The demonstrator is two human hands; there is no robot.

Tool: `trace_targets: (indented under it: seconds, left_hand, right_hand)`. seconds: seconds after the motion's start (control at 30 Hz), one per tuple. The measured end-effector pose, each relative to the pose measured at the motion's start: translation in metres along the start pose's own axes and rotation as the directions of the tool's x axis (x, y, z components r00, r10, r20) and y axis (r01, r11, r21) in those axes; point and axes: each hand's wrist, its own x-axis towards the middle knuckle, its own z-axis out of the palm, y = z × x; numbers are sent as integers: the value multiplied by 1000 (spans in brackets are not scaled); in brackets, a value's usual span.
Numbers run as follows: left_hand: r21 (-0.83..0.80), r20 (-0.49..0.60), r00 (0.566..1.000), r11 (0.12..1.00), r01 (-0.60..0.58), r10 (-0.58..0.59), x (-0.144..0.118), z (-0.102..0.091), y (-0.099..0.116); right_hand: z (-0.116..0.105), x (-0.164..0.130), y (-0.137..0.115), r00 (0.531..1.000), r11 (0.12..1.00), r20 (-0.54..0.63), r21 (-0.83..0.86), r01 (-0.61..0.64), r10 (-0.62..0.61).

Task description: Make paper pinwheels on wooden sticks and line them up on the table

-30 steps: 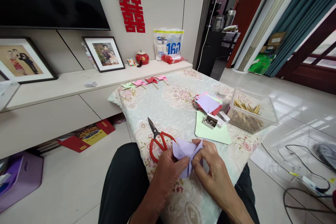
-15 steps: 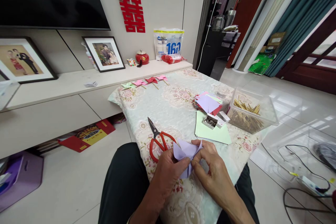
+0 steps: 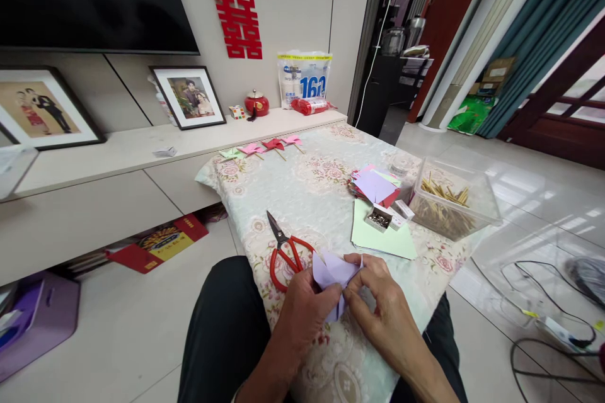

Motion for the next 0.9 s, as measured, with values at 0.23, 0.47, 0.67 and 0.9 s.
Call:
trace_targets:
  seconds: [0.23,0.47,0.67,0.9]
  left_hand:
    - [-2,137,991,1000,6,-5,3,-15,11]
    - [304,364,929,951,-56,-62,5,-24,29]
    - [492,387,922,850,-189,-20,8,-20,38]
    - [682,312,949,683,-260,50,11,-16,43]
  right_hand:
    - [-25,-6,11,991,997,-124,66,-47,55]
    - [-39,14,15,960,841,242,481,-247,143]
    - [-35,24,-6,923,922,354,284,-262,153]
    - [-23,23,-6,950,986,276,34,-164,148]
